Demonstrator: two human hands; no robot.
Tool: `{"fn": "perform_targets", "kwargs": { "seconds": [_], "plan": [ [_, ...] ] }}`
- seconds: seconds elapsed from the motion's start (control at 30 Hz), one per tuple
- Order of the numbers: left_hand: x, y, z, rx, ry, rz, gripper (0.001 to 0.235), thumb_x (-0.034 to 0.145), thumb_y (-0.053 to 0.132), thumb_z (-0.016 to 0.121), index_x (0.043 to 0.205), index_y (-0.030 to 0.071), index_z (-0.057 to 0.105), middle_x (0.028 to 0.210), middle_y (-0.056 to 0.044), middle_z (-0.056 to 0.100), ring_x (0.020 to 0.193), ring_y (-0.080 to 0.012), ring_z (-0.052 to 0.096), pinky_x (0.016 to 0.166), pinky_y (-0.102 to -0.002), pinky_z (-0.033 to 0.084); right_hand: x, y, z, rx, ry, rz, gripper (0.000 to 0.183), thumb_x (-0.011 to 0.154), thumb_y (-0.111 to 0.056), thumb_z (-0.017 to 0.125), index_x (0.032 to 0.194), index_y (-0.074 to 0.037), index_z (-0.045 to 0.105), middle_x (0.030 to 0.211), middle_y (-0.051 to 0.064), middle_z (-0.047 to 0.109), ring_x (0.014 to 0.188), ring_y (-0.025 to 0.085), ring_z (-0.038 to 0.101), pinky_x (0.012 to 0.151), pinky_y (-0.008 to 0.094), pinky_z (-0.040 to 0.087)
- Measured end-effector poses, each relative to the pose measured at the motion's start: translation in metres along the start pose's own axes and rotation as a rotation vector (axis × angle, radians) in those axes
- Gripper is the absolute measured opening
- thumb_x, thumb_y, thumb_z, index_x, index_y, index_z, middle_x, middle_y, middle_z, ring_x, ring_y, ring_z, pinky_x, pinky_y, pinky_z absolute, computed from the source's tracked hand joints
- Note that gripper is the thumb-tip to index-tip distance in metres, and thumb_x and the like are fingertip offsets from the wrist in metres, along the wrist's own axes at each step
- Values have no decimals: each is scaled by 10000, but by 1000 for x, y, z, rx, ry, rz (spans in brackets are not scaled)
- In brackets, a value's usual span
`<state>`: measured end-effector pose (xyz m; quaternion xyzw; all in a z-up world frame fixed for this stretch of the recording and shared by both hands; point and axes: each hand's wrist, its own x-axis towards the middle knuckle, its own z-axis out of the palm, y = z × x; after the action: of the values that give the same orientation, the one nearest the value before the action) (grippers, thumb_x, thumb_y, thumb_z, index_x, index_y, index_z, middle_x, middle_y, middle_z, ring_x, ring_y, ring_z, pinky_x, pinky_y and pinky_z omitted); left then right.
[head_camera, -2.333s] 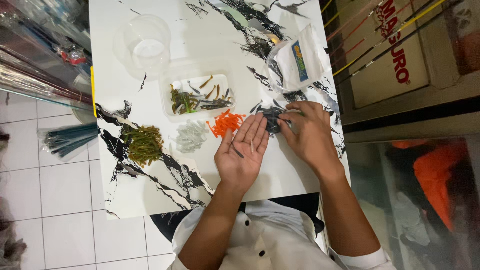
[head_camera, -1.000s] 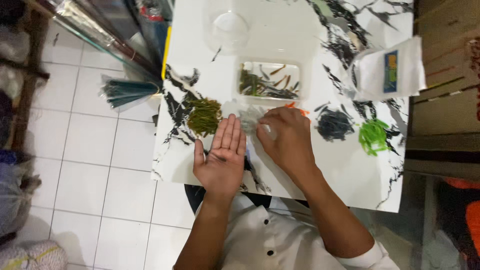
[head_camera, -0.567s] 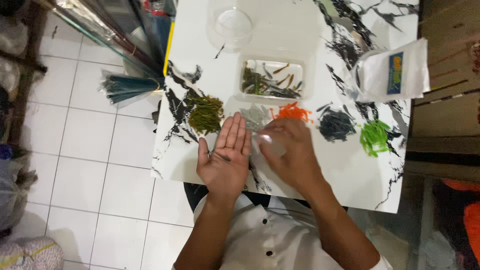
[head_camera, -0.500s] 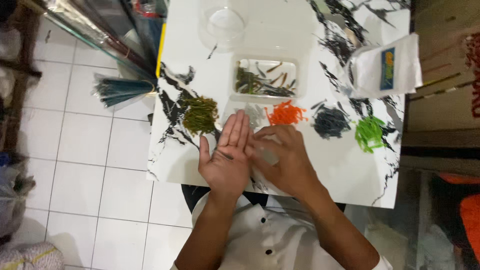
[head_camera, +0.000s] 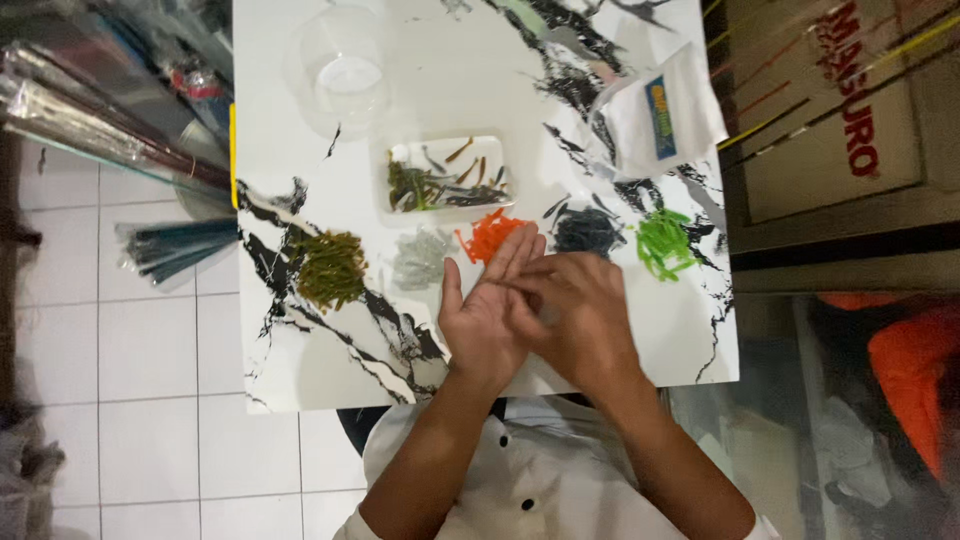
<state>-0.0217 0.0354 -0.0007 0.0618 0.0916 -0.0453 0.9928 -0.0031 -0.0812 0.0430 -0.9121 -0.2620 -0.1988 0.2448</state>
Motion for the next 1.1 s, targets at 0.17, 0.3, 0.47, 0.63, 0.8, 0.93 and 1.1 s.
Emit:
{"fn": "perform_targets", "kwargs": {
  "seconds": [0.17,0.3,0.47,0.63,0.8,0.93,1.1],
  "plan": [
    [4,0,-1,-4,30,-51,888,1026,688,306,1591,3,285,1684,-165,218,1566,-292,194,1264,-414,194,-2,53,-26,136,-26,286,124,924,-262,803,975,-150,791,1012,47,727,999,335,668,884,479,488],
    [7,-3,2,33,82,-44,854,1027,652,328,1574,-4,325,1666,-192,270,1551,-312,246,1252,-423,222,-4,72,-28,146,-33,358,134,964,-210,782,1025,-91,790,1046,102,721,1014,380,663,882,501,493],
    [7,-10,7,153,171,-85,798,1043,590,309,1574,-5,318,1662,-231,265,1535,-374,269,1258,-468,217,-7,75,-21,-32,-136,390,154,962,-333,762,1024,-199,806,1101,-17,712,1153,264,609,990,454,417],
    [9,-7,11,167,265,-99,729,1028,523,337,1524,-6,415,1613,-247,381,1494,-388,363,1245,-480,281,-2,75,-26,38,-188,452,179,981,-308,746,1098,-179,789,1134,25,706,1161,306,612,1018,516,409],
    [7,3,26,197,368,-64,664,1000,462,391,1457,-5,504,1527,-254,505,1414,-394,484,1235,-502,341,-17,93,-7,-58,-198,348,216,973,-348,725,1165,-265,781,1145,-39,713,1189,230,603,1023,447,394],
    [-1,17,18,112,372,-29,624,992,434,401,1430,10,535,1438,-257,570,1316,-388,558,1203,-537,383,-6,90,-28,161,-117,381,203,997,-289,702,1172,-221,779,1131,21,730,1168,280,607,1029,477,406],
    [-3,55,10,226,237,78,576,1006,399,417,1397,5,568,1313,-273,649,1161,-397,659,1114,-560,462,17,81,-48,313,29,326,156,991,-87,726,1137,-104,779,1026,147,726,983,370,650,897,500,467]
  ]
}}
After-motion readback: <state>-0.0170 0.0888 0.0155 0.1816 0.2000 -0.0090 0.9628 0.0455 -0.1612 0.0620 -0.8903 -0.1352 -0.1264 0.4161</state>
